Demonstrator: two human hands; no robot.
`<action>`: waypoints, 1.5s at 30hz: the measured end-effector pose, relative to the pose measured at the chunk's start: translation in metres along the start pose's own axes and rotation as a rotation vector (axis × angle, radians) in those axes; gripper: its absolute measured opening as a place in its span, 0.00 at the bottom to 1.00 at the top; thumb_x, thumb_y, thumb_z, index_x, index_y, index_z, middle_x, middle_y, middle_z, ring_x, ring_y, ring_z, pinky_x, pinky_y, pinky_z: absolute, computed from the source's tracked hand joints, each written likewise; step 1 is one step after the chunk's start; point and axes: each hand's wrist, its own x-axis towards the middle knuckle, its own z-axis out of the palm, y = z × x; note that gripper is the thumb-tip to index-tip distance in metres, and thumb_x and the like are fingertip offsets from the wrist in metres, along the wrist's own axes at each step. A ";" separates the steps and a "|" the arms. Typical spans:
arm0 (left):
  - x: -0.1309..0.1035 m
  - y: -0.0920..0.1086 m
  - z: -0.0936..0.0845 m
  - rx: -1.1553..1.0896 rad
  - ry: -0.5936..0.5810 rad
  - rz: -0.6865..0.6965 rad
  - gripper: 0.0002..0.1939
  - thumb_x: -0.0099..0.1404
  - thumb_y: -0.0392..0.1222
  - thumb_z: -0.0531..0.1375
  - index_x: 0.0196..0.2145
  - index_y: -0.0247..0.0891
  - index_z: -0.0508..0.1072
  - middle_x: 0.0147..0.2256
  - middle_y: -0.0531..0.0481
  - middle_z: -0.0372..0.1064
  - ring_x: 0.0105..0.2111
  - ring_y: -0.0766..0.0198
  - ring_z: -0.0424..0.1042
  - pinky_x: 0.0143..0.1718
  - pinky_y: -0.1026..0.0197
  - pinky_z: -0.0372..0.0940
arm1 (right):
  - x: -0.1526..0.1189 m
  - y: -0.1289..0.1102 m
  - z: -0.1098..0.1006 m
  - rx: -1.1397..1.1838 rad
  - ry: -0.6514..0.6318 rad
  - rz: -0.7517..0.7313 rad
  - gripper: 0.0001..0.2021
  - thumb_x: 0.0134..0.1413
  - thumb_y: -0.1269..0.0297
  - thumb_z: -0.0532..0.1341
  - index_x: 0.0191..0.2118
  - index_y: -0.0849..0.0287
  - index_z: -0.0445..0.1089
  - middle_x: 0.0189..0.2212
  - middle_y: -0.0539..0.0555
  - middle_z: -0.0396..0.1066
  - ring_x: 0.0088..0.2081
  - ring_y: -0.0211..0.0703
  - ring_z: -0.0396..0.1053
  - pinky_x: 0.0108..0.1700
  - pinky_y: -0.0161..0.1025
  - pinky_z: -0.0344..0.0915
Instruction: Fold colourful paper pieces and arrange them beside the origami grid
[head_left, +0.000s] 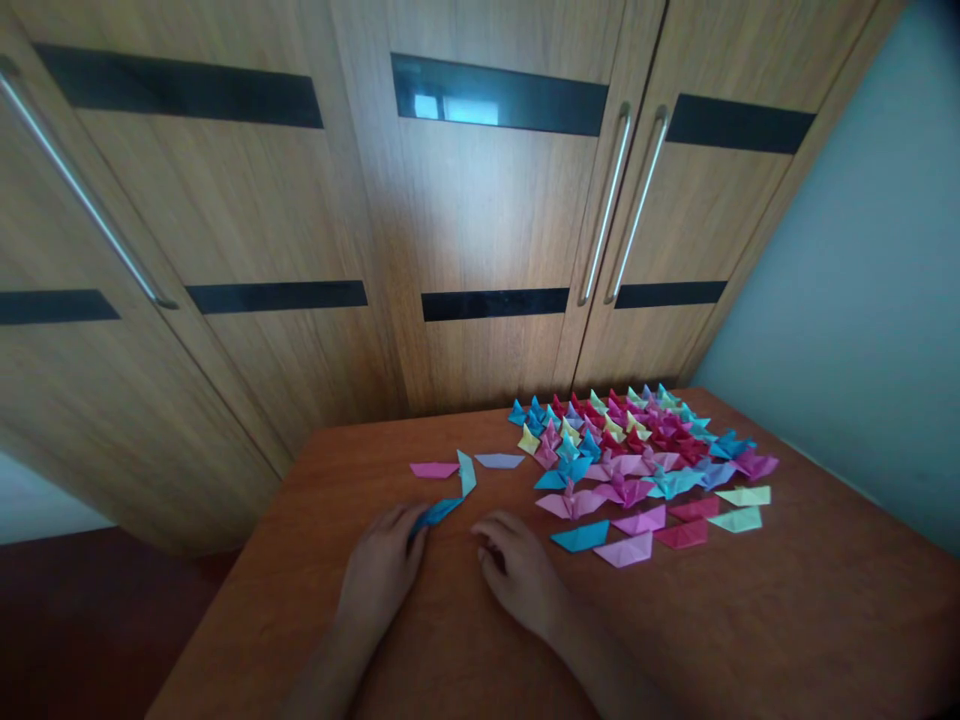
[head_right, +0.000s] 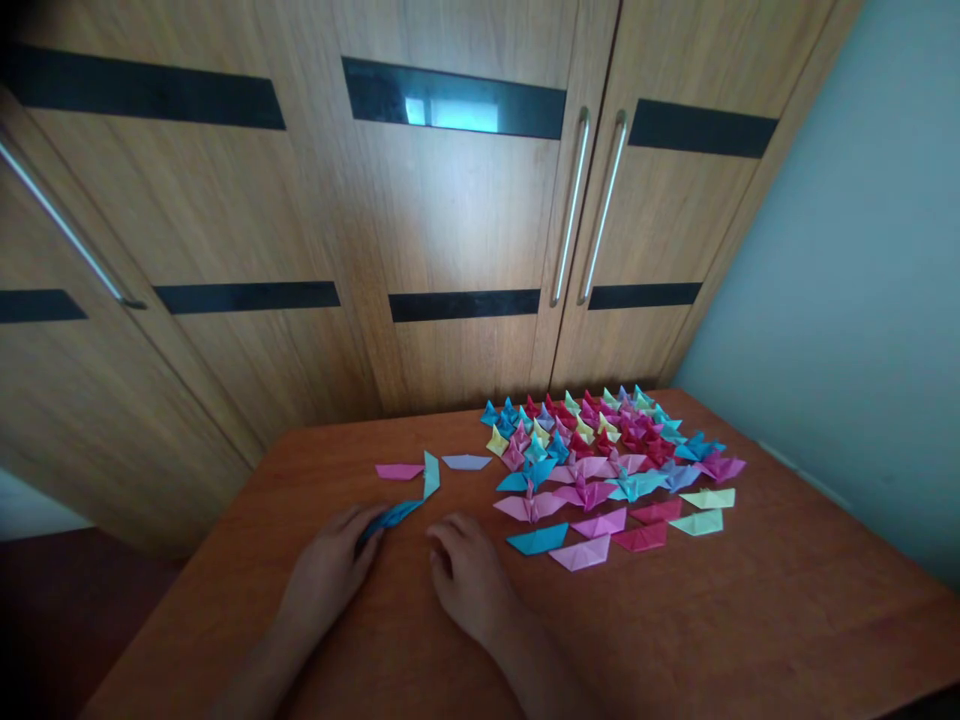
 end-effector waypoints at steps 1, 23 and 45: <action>0.000 0.000 -0.001 0.000 0.001 -0.012 0.13 0.64 0.41 0.52 0.44 0.43 0.72 0.45 0.47 0.72 0.45 0.55 0.70 0.49 0.55 0.62 | 0.000 0.000 0.000 0.006 0.000 0.005 0.16 0.49 0.79 0.55 0.43 0.56 0.69 0.39 0.53 0.68 0.42 0.42 0.67 0.46 0.38 0.66; -0.001 0.024 -0.006 -0.682 -0.176 -0.161 0.12 0.61 0.44 0.56 0.38 0.39 0.76 0.36 0.49 0.76 0.38 0.57 0.73 0.42 0.60 0.65 | 0.007 0.008 0.002 0.514 0.027 0.253 0.13 0.51 0.66 0.61 0.44 0.56 0.67 0.36 0.52 0.72 0.33 0.39 0.69 0.33 0.34 0.64; -0.008 0.040 0.005 -0.740 -0.294 -0.123 0.07 0.60 0.44 0.59 0.32 0.38 0.73 0.30 0.51 0.71 0.31 0.62 0.69 0.35 0.64 0.63 | 0.006 0.002 -0.003 0.619 -0.006 0.257 0.05 0.47 0.64 0.64 0.28 0.59 0.74 0.26 0.50 0.72 0.28 0.38 0.67 0.31 0.33 0.60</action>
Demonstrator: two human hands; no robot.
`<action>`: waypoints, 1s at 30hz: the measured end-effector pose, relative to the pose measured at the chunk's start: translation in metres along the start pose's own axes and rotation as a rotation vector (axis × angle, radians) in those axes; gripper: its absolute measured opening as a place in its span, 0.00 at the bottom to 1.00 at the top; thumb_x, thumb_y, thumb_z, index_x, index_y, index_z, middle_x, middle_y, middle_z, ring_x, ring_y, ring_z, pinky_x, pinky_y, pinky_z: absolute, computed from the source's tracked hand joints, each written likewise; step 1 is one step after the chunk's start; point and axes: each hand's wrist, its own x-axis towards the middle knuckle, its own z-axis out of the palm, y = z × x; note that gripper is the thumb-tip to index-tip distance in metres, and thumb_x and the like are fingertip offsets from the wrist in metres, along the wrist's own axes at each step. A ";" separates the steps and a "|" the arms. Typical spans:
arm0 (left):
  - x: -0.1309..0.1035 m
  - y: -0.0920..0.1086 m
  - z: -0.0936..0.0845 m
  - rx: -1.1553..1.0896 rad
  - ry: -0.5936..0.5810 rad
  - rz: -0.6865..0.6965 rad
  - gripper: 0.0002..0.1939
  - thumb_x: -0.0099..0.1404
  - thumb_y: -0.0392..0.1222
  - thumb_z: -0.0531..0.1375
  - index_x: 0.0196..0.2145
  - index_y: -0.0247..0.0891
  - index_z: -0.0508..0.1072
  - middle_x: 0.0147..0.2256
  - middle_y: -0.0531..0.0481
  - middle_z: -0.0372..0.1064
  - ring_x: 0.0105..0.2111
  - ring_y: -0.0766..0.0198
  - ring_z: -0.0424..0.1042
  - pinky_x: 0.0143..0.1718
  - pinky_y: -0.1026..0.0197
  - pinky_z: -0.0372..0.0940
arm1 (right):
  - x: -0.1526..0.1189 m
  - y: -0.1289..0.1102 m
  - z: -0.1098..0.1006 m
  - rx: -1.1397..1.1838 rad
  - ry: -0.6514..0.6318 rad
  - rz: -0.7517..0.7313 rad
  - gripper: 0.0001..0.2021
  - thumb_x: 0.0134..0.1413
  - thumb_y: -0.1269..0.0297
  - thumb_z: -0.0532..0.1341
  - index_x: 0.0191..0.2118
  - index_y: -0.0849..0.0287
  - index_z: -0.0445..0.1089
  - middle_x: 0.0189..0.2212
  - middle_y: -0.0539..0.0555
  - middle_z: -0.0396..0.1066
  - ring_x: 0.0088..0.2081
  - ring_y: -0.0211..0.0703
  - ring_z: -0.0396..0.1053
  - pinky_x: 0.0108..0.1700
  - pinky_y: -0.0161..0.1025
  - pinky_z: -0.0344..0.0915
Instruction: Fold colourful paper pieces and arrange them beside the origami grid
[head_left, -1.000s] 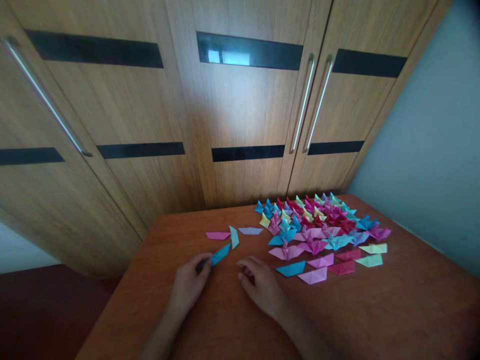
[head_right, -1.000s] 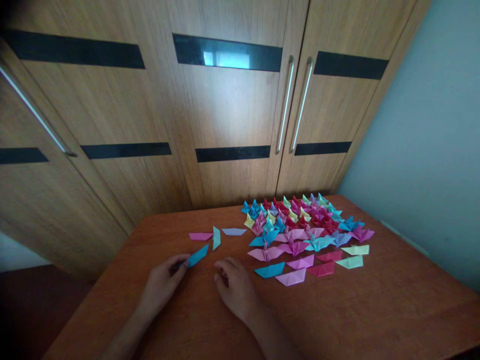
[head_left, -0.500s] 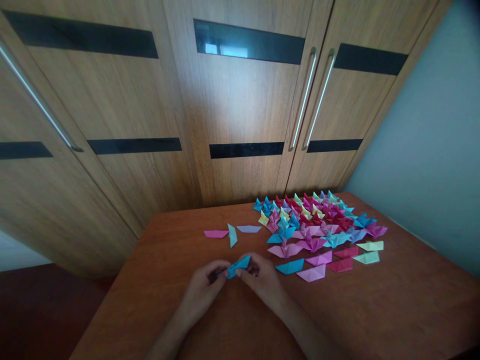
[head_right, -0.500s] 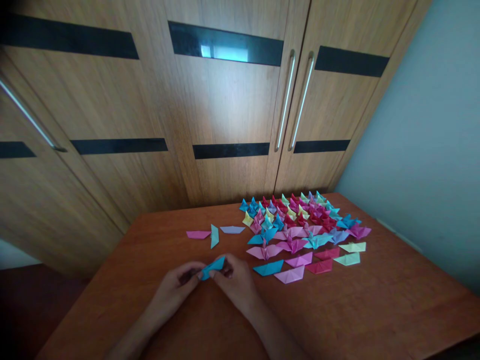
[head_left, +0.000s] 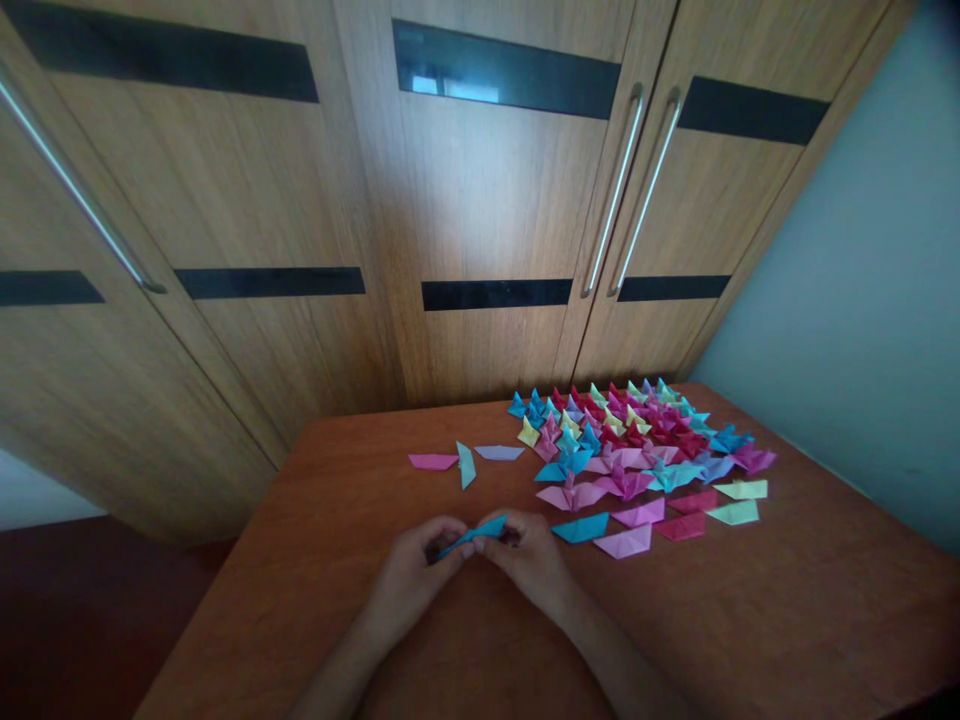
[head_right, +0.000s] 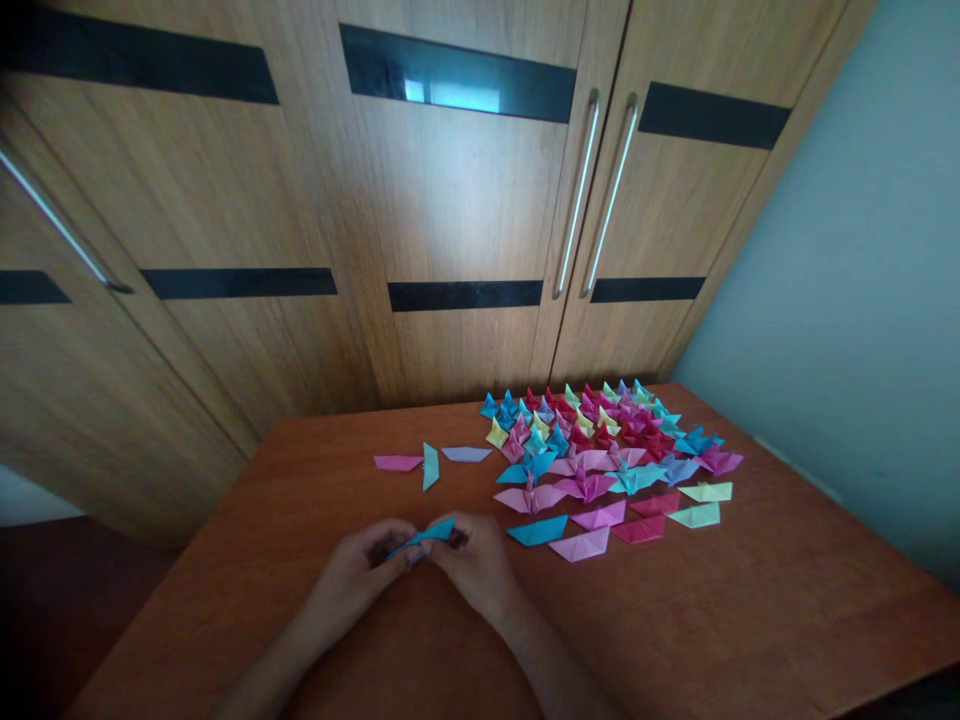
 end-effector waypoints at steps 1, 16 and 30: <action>0.000 0.000 0.000 0.005 0.003 0.001 0.07 0.60 0.44 0.58 0.32 0.38 0.73 0.29 0.52 0.71 0.31 0.62 0.69 0.34 0.64 0.63 | 0.000 0.000 0.000 0.023 -0.008 -0.006 0.05 0.48 0.63 0.64 0.28 0.59 0.74 0.26 0.50 0.73 0.28 0.38 0.67 0.31 0.33 0.61; -0.001 0.006 -0.003 0.014 0.037 -0.020 0.10 0.59 0.46 0.58 0.28 0.38 0.73 0.23 0.54 0.67 0.25 0.65 0.63 0.29 0.66 0.59 | 0.000 0.010 -0.002 0.056 -0.066 0.044 0.16 0.54 0.52 0.59 0.36 0.59 0.76 0.24 0.51 0.73 0.25 0.37 0.68 0.27 0.32 0.62; 0.001 0.002 -0.007 -0.098 -0.005 -0.023 0.09 0.59 0.44 0.59 0.34 0.38 0.74 0.29 0.51 0.72 0.29 0.63 0.68 0.33 0.64 0.62 | 0.001 0.000 -0.004 0.186 -0.080 0.055 0.19 0.58 0.49 0.54 0.35 0.60 0.72 0.24 0.51 0.72 0.26 0.37 0.70 0.27 0.33 0.62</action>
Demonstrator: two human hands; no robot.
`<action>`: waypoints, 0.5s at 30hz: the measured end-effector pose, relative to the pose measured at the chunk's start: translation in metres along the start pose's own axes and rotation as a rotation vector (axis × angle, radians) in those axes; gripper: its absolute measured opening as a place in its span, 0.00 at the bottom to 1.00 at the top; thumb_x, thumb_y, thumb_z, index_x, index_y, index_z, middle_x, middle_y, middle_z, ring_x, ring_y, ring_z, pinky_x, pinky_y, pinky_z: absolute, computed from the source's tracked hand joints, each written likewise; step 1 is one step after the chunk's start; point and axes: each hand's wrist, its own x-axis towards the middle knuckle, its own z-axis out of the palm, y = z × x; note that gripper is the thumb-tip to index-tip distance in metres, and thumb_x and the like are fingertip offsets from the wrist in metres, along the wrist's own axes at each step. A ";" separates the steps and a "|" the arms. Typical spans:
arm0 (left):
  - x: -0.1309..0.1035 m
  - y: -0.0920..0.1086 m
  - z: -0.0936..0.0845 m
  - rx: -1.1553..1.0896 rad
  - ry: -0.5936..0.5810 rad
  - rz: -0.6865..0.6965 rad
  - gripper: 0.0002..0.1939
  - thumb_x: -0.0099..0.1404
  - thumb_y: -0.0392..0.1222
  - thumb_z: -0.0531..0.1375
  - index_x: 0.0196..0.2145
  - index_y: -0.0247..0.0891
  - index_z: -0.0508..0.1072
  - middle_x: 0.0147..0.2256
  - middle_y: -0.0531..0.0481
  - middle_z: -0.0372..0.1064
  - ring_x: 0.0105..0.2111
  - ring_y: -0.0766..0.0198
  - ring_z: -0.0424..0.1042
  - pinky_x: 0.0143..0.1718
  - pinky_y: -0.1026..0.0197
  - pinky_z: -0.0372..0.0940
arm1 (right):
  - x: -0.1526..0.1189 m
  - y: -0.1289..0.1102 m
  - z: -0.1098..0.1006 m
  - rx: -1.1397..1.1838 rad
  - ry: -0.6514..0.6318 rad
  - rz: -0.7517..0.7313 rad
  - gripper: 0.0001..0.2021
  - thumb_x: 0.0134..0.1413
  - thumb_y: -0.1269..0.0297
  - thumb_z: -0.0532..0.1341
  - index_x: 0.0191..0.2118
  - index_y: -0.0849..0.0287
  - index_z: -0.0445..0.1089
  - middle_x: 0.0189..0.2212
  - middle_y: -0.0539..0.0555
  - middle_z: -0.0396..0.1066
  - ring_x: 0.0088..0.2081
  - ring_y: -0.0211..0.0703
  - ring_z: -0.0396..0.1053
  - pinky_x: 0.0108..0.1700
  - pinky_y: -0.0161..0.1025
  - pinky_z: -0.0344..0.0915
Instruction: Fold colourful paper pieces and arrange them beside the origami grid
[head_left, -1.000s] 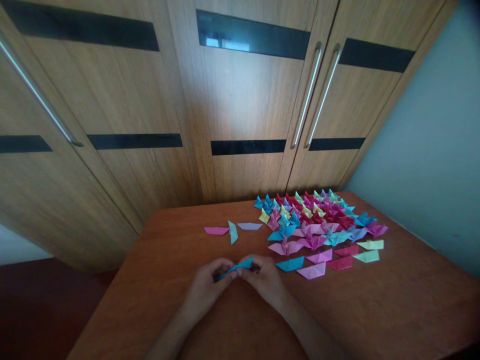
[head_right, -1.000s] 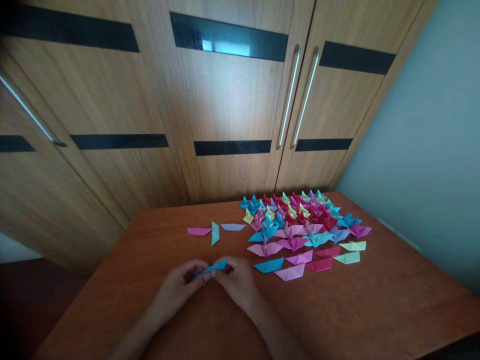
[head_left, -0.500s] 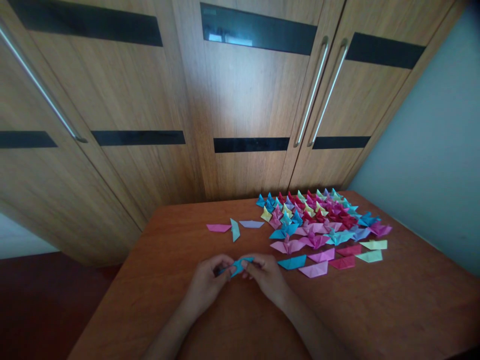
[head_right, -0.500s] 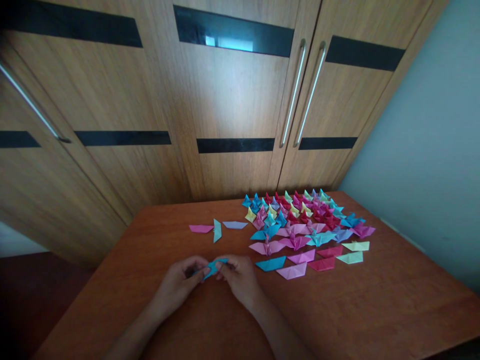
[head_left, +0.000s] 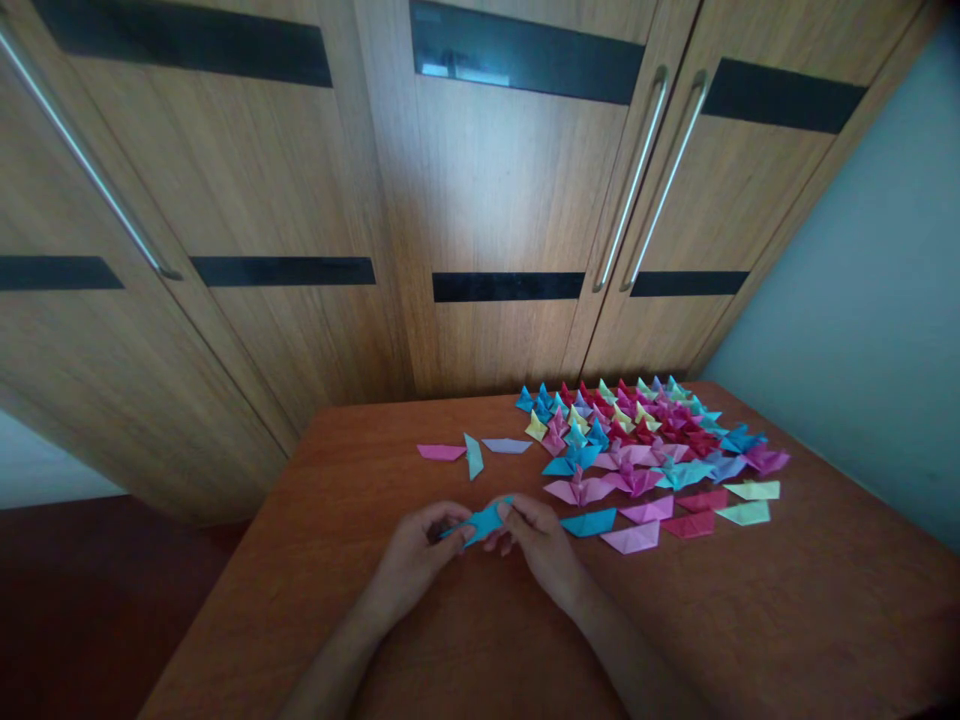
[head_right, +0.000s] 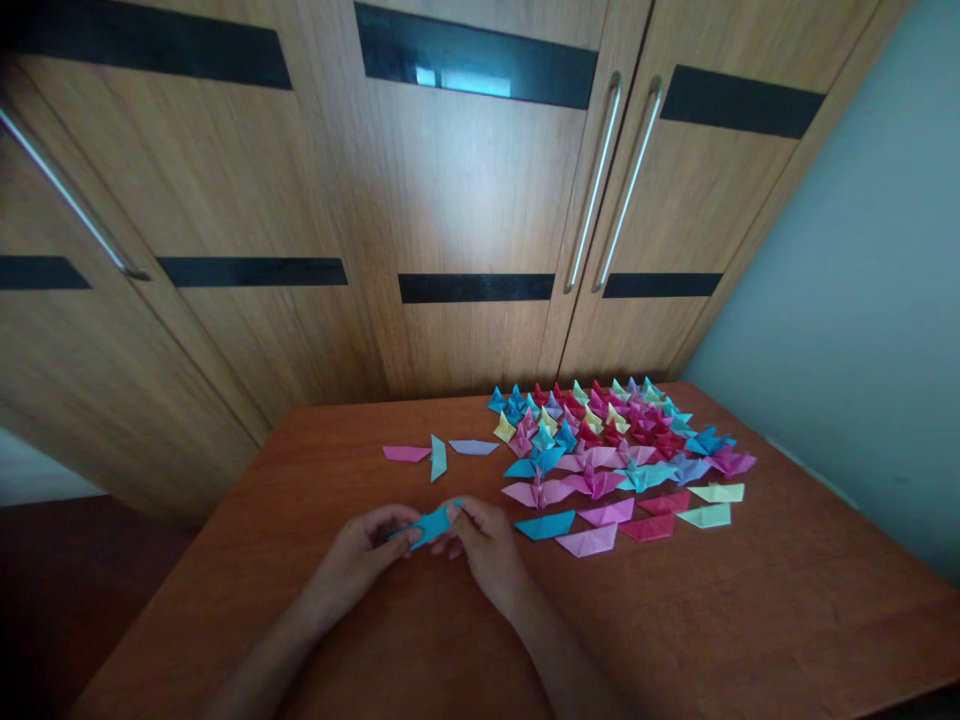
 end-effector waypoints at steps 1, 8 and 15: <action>0.000 0.000 0.000 -0.024 -0.020 0.003 0.09 0.59 0.44 0.60 0.34 0.38 0.74 0.30 0.51 0.73 0.30 0.63 0.69 0.34 0.63 0.62 | 0.000 -0.001 0.000 0.007 0.004 -0.001 0.20 0.58 0.48 0.53 0.33 0.60 0.72 0.24 0.51 0.71 0.25 0.37 0.69 0.27 0.33 0.62; -0.001 0.000 -0.006 -0.058 -0.011 0.005 0.08 0.57 0.44 0.62 0.34 0.38 0.75 0.34 0.49 0.75 0.35 0.60 0.71 0.38 0.62 0.63 | 0.000 -0.005 -0.004 0.022 0.084 0.006 0.17 0.55 0.51 0.58 0.28 0.60 0.72 0.22 0.50 0.69 0.26 0.37 0.66 0.27 0.32 0.59; -0.001 0.004 -0.009 -0.060 0.074 -0.083 0.09 0.54 0.45 0.63 0.28 0.36 0.74 0.27 0.51 0.73 0.29 0.62 0.69 0.31 0.64 0.62 | -0.001 -0.004 -0.003 0.122 0.138 0.079 0.16 0.52 0.52 0.61 0.27 0.61 0.71 0.22 0.50 0.69 0.25 0.35 0.63 0.27 0.31 0.56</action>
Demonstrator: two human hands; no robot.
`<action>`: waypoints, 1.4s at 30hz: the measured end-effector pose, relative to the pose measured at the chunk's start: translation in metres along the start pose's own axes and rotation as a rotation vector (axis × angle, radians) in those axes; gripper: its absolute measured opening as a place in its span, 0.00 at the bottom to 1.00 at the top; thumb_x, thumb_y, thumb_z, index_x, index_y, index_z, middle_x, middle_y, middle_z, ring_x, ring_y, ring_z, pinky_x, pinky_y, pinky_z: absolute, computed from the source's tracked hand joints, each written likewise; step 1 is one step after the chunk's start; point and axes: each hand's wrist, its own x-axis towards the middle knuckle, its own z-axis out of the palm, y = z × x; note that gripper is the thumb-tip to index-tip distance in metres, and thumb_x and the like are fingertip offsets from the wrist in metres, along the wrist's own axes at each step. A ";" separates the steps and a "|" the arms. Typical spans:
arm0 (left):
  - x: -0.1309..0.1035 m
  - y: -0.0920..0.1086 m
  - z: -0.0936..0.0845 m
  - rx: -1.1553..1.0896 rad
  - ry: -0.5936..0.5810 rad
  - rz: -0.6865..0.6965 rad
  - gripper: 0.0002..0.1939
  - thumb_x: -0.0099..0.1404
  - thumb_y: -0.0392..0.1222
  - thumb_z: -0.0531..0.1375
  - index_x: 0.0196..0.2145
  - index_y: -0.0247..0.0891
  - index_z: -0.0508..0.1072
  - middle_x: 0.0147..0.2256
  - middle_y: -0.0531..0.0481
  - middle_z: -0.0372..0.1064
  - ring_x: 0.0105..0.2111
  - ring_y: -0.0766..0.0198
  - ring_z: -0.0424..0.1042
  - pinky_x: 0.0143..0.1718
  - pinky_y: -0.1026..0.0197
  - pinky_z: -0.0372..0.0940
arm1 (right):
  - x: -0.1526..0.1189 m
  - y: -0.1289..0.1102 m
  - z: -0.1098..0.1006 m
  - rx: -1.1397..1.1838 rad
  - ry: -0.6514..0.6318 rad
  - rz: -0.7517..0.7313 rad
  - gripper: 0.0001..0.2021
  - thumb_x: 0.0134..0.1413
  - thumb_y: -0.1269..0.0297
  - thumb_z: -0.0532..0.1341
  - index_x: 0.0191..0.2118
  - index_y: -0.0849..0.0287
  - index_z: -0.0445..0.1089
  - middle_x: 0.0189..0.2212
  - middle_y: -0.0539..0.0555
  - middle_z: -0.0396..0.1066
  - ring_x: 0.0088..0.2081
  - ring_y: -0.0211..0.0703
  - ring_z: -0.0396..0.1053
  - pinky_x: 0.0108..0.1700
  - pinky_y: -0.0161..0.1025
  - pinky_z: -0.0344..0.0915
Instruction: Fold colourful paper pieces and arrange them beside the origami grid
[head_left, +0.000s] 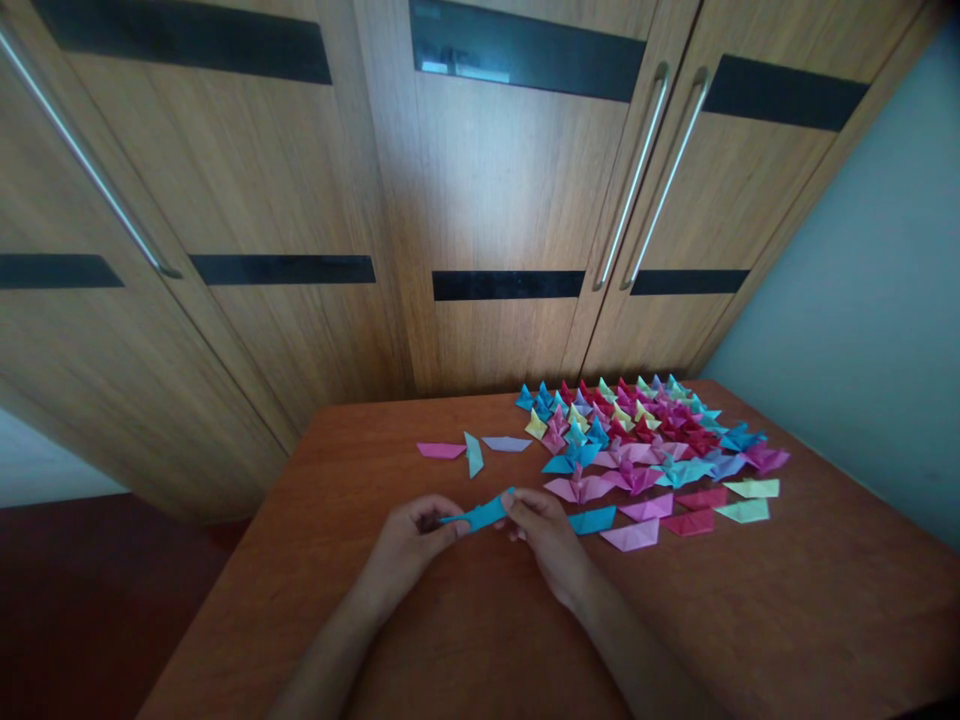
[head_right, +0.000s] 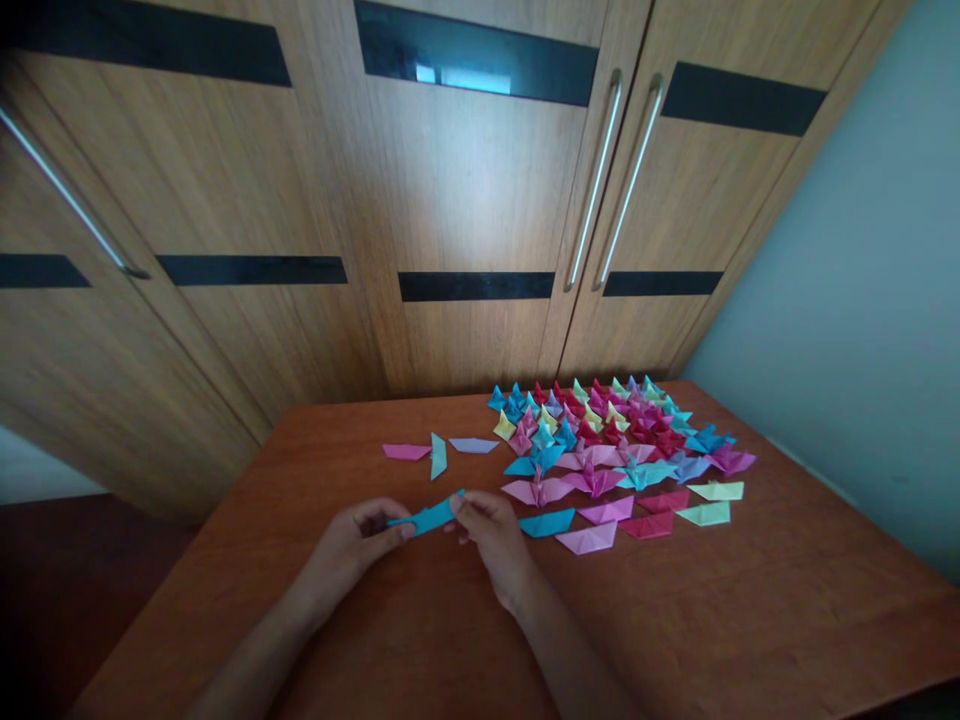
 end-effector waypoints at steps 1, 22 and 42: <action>-0.001 0.002 0.000 -0.010 0.017 -0.015 0.10 0.53 0.46 0.63 0.27 0.36 0.74 0.27 0.52 0.72 0.29 0.63 0.69 0.31 0.64 0.62 | 0.000 0.000 0.000 0.008 0.011 0.013 0.15 0.51 0.51 0.62 0.27 0.61 0.71 0.22 0.50 0.68 0.24 0.34 0.62 0.27 0.31 0.56; -0.001 0.004 -0.003 -0.075 -0.031 -0.091 0.15 0.55 0.49 0.61 0.36 0.36 0.77 0.25 0.50 0.75 0.27 0.62 0.71 0.30 0.64 0.62 | -0.008 -0.007 -0.005 -0.079 0.102 -0.049 0.14 0.49 0.51 0.63 0.28 0.59 0.70 0.21 0.48 0.68 0.23 0.35 0.63 0.25 0.33 0.58; -0.006 -0.006 0.011 0.040 -0.223 0.086 0.11 0.62 0.44 0.55 0.38 0.37 0.73 0.33 0.48 0.75 0.35 0.60 0.72 0.38 0.60 0.64 | -0.119 -0.005 -0.120 -1.161 0.484 -0.086 0.16 0.56 0.51 0.54 0.41 0.57 0.71 0.38 0.58 0.74 0.37 0.50 0.73 0.38 0.42 0.68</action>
